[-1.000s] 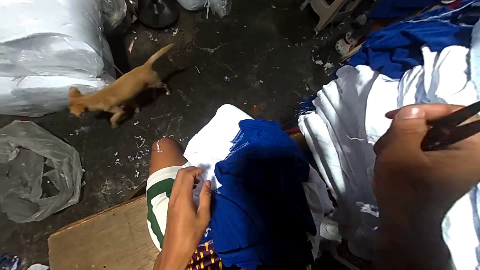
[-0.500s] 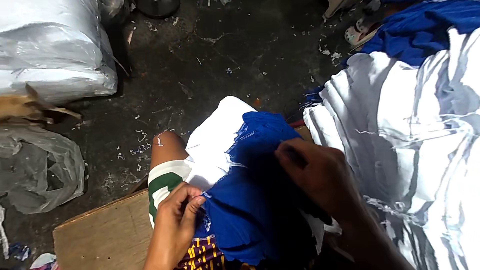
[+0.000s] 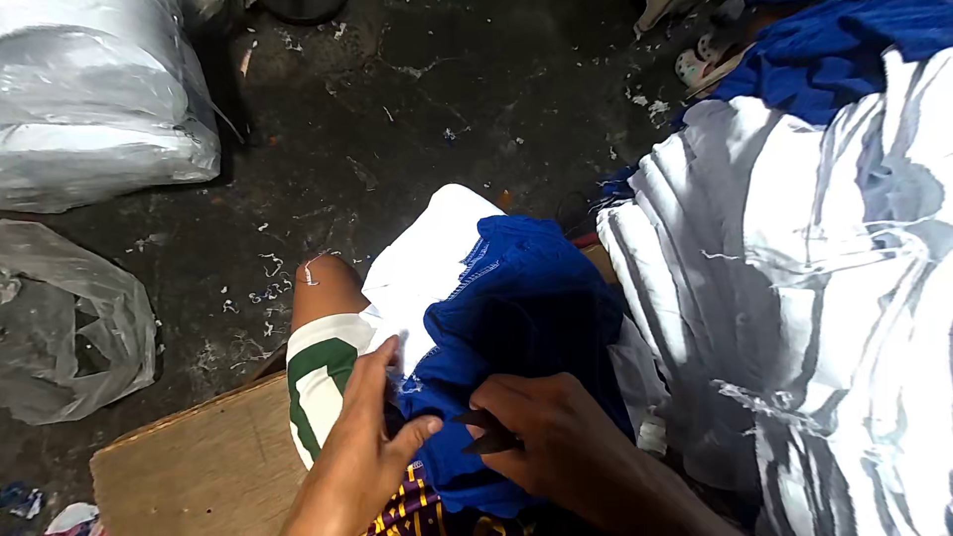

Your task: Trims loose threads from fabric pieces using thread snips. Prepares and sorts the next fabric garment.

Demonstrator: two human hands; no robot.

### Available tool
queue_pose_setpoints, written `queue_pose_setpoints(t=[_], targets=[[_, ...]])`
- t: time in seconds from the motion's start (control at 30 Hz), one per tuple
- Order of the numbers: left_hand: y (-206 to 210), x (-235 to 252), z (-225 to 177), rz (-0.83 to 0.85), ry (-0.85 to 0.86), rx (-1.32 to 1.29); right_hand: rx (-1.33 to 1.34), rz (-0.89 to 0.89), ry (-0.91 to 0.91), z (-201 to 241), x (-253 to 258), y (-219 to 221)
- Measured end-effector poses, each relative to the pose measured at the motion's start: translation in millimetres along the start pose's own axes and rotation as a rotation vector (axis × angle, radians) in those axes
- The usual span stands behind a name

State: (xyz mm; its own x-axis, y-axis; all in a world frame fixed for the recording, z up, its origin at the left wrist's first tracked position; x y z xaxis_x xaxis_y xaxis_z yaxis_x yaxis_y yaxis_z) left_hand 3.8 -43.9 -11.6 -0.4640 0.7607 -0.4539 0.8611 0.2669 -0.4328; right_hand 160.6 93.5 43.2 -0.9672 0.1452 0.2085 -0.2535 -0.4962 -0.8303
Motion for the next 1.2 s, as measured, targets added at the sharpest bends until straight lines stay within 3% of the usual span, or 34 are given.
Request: queue_pose_setpoints(t=[0.1, 0.17, 0.23, 0.33, 0.4, 0.47, 0.57, 0.67, 0.77, 0.9, 0.97, 1.07, 1.2], targets=[[17.1, 0.7, -14.5, -0.242, 0.052, 0.004, 0.037, -0.119, 0.022, -0.8, 1.7, -13.3], [21.2, 1.6, -25.8, -0.441, 0.167, -0.124, 0.006, -0.255, 0.139, -1.4, 0.1, -33.7], [20.3, -4.2, -35.0, -0.529, 0.310, -0.155, -0.095, -0.293, 0.193, -2.9, -9.3, -59.6], [30.1, -20.1, -18.6, -0.395, 0.403, 0.034, -0.198, -0.012, 0.029, -8.8, -49.1, -68.7], [35.2, -29.0, 8.7, -0.170, 0.372, 0.132, -0.173, 0.264, -0.067, -14.8, -77.4, -54.1], [24.9, -39.9, 22.0, 0.028, 0.295, 0.123, -0.103, 0.378, -0.046, -14.8, -93.6, -49.7], [2.3, -53.8, 12.9, 0.070, 0.207, 0.124, 0.111, 0.174, 0.094, -14.3, -82.8, -70.1], [-3.9, -54.7, -12.8, -0.094, 0.285, 0.058, 0.444, -0.109, 0.172, -4.6, -50.7, -78.0], [8.1, -53.0, -40.0, -0.112, 0.401, -0.014, 0.815, -0.109, 0.209, 8.8, -31.7, -51.7], [58.3, -38.6, -32.0, -0.104, 0.453, 0.064, 1.096, -0.064, 0.641, 8.5, -41.3, -4.5], [67.4, -33.1, -23.7, -0.122, 0.462, 0.048, 1.065, -0.103, 0.714, 6.5, -50.0, 0.9], [60.3, -31.8, -21.0, -0.110, 0.386, -0.092, 0.757, -0.126, 0.614, 9.6, -61.1, 0.4], [52.2, -23.2, -22.8, -0.124, 0.313, -0.090, 0.171, 0.091, 0.461, 19.6, -52.5, -5.3]])
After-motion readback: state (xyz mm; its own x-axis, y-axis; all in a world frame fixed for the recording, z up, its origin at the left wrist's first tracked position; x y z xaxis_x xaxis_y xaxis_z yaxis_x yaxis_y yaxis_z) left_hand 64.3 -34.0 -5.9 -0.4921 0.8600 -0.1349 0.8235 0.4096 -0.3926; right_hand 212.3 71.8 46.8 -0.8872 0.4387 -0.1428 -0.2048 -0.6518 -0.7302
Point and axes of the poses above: each hand's wrist, its own x-axis towards the middle knuckle, its own y-axis out of the palm, z = x × y, the point moved 2 cm from there along x, towards the middle knuckle, and after that the axes turned 13 degrees about -y, right-handed, at the moved point
